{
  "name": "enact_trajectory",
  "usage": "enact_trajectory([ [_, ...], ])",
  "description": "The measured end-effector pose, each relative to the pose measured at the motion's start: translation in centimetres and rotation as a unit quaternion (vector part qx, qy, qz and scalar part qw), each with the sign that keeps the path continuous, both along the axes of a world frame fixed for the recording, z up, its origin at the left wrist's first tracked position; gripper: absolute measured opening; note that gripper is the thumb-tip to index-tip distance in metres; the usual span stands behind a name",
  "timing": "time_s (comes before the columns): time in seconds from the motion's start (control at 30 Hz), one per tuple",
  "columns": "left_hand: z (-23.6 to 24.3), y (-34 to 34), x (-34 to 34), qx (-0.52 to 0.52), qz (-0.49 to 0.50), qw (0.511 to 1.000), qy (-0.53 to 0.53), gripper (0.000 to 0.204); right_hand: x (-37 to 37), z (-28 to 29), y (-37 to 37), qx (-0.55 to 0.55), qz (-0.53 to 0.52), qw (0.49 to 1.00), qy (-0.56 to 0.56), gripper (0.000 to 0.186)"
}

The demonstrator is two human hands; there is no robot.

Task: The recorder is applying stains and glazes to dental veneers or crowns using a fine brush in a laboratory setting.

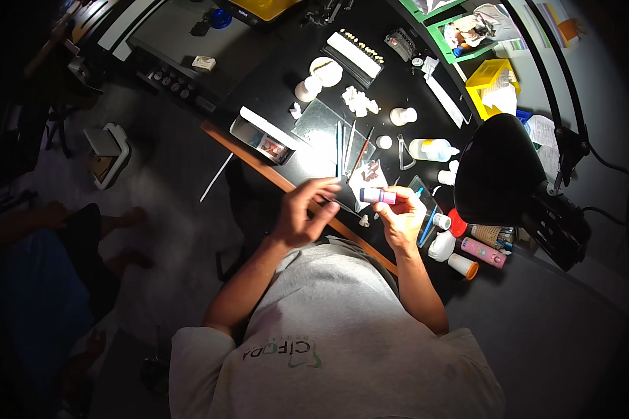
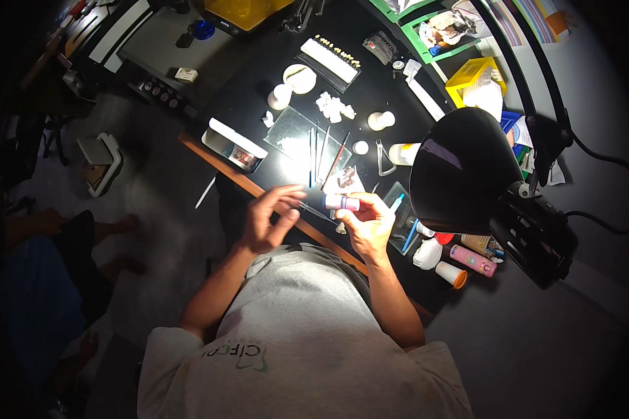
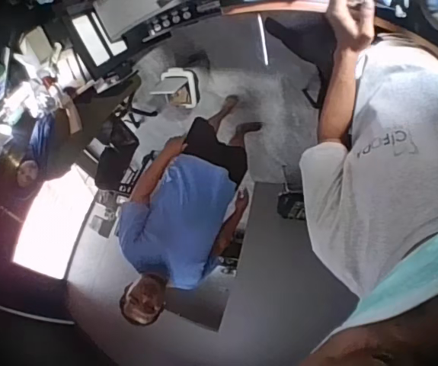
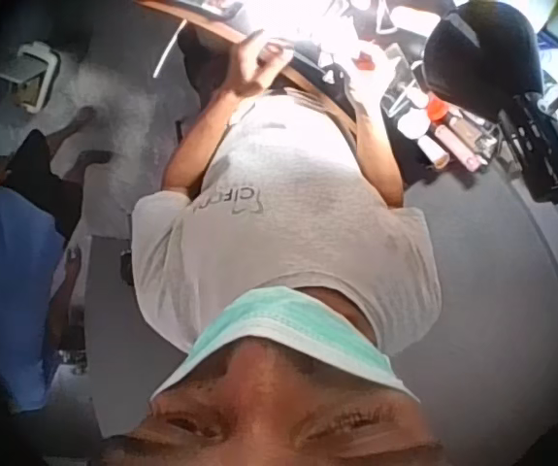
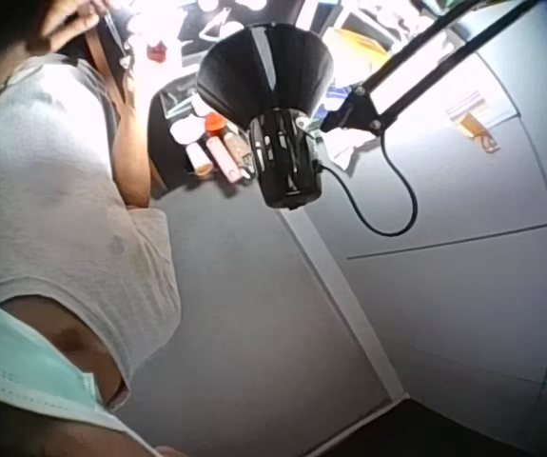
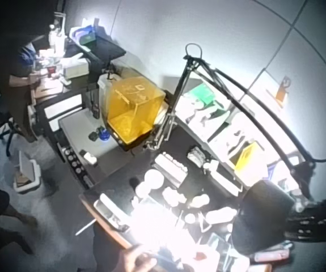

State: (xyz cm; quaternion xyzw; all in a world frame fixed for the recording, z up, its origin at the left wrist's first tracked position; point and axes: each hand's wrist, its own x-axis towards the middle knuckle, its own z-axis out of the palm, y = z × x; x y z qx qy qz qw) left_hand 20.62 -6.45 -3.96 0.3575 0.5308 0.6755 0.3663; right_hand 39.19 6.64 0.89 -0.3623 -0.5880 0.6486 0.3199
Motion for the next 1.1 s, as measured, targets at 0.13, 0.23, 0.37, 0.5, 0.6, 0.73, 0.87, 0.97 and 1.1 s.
enact_trajectory([
  [0.13, 2.2, 2.8, 1.7, 0.035, -0.070, 0.996, -0.038, 0.033, -0.8, 0.0, -0.4, -0.018, 0.011, 0.999, 0.033, 0.037],
  [0.23, 1.5, 3.4, 2.7, 0.039, -0.053, 0.996, -0.053, 0.029, -0.9, -0.3, 0.0, 0.099, 0.039, 0.994, 0.033, 0.037],
  [0.37, 1.3, 3.5, 2.4, 0.022, -0.041, 0.999, -0.025, 0.027, -0.8, 1.1, 0.1, 0.050, 0.042, 0.998, 0.008, 0.027],
  [0.5, 0.7, 3.9, 2.8, 0.018, -0.011, 1.000, -0.010, 0.027, -0.9, 2.3, 0.4, 0.070, 0.033, 0.992, -0.095, 0.022],
  [0.6, 0.6, 3.8, 2.6, 0.003, -0.035, 0.999, -0.001, 0.027, -0.7, 2.3, 1.1, 0.065, 0.056, 0.986, -0.143, 0.031],
  [0.73, 1.6, 4.1, 2.5, 0.016, -0.042, 0.998, 0.037, 0.028, -1.1, 1.7, 1.4, 0.193, 0.079, 0.939, -0.273, 0.029],
  [0.87, 1.9, 5.1, 3.0, 0.057, -0.059, 0.995, 0.053, 0.015, -2.0, 2.4, 1.0, 0.245, 0.052, 0.923, -0.291, 0.033],
  [0.97, 1.4, 5.8, 4.3, 0.032, -0.067, 0.997, -0.037, 0.027, -2.1, 1.0, 1.1, 0.265, 0.061, 0.910, -0.312, 0.034],
  [1.1, 0.4, 6.6, 5.4, -0.027, 0.010, 0.999, -0.043, 0.038, -3.3, 1.9, 0.4, 0.226, 0.049, 0.934, -0.274, 0.037],
])
